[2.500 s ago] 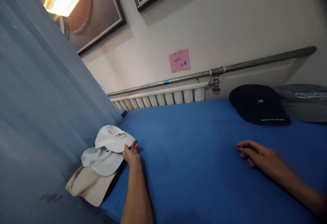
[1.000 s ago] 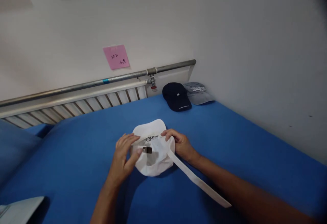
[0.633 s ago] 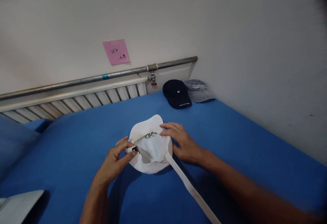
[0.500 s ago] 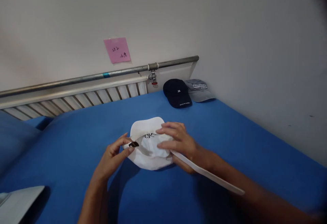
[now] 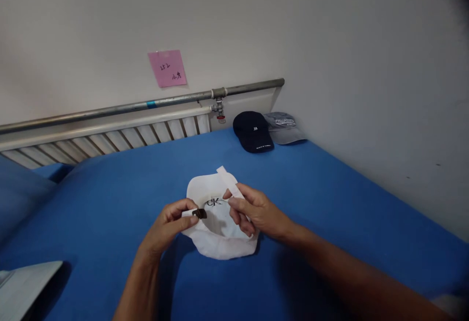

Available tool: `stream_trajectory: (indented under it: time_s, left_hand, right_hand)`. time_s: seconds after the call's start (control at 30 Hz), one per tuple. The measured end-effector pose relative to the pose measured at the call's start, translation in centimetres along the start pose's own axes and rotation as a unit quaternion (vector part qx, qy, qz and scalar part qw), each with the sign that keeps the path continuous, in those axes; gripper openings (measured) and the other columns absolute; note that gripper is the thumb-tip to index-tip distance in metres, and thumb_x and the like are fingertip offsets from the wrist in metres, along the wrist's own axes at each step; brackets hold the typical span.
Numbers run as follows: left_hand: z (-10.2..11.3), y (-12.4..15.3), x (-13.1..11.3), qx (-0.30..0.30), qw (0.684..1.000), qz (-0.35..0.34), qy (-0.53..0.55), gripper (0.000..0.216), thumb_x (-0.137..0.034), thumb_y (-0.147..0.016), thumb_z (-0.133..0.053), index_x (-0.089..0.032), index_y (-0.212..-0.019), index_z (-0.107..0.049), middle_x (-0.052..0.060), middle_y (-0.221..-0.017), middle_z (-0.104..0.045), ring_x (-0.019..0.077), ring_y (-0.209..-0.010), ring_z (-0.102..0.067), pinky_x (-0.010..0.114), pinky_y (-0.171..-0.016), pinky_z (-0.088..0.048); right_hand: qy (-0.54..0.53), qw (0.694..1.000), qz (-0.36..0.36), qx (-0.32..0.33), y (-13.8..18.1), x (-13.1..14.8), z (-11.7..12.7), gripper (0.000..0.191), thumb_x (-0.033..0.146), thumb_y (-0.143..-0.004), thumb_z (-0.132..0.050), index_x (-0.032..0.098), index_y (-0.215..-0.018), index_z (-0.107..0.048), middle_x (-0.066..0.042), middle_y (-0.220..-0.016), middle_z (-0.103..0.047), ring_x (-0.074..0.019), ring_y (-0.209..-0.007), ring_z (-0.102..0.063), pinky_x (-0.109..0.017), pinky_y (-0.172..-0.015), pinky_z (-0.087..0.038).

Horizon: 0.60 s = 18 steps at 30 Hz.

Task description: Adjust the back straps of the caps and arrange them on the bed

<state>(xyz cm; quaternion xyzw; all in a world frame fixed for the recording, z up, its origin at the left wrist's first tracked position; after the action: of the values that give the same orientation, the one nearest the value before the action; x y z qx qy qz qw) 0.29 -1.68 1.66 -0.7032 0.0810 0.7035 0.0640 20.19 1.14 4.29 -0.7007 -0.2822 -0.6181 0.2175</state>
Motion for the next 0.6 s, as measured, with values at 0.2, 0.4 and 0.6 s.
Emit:
stream_trajectory:
  time_s: [0.2, 0.4, 0.6]
  left_hand:
    - [-0.9, -0.8, 1.1, -0.001, 0.997, 0.059, 0.044, 0.023, -0.036, -0.073, -0.074, -0.015, -0.076, -0.063, -0.003, -0.061, -0.056, 0.0066, -0.050, -0.046, 0.018, -0.049, -0.031]
    - [-0.8, -1.0, 1.6, -0.019, 0.996, 0.072, 0.056, 0.026, -0.038, -0.071, -0.074, -0.016, -0.079, -0.064, -0.003, -0.061, -0.056, 0.0064, -0.048, -0.046, 0.018, -0.047, -0.032]
    - [-1.5, -1.1, 1.8, -0.013, 0.995, 0.077, 0.058, 0.026, -0.040, -0.073, -0.071, -0.016, -0.075, -0.062, -0.004, -0.056, -0.054, 0.0057, -0.045, -0.042, 0.018, -0.045, -0.029]
  right_hand:
    - [-0.015, 0.999, -0.033, 0.010, -1.3, -2.1, 0.0, 0.030, 0.046, -0.090, -0.050, 0.018, -0.098, -0.058, 0.009, -0.050, -0.048, -0.0035, -0.031, -0.034, -0.016, -0.032, -0.029]
    - [-0.053, 0.998, -0.007, -0.033, -2.0, -2.6, 1.0, 0.019, 0.034, -0.085, -0.056, 0.015, -0.081, -0.059, 0.004, -0.054, -0.056, -0.0053, -0.037, -0.049, -0.017, -0.037, -0.036]
    - [-0.139, 0.989, -0.039, -0.035, -2.0, -3.1, 1.0, 0.028, 0.037, -0.081, -0.063, 0.021, -0.101, -0.054, 0.009, -0.058, -0.052, -0.0010, -0.032, -0.026, -0.014, -0.029, -0.025]
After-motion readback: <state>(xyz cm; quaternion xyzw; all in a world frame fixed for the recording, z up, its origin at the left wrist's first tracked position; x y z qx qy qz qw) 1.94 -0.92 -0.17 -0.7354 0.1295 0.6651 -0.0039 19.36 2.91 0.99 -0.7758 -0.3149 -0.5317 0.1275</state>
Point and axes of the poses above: each hand's wrist, its own y-axis away from the middle knuckle, its own z-axis out of the back of the hand, x = y × z, the point moved 5 cm from there along -y, towards the middle knuckle
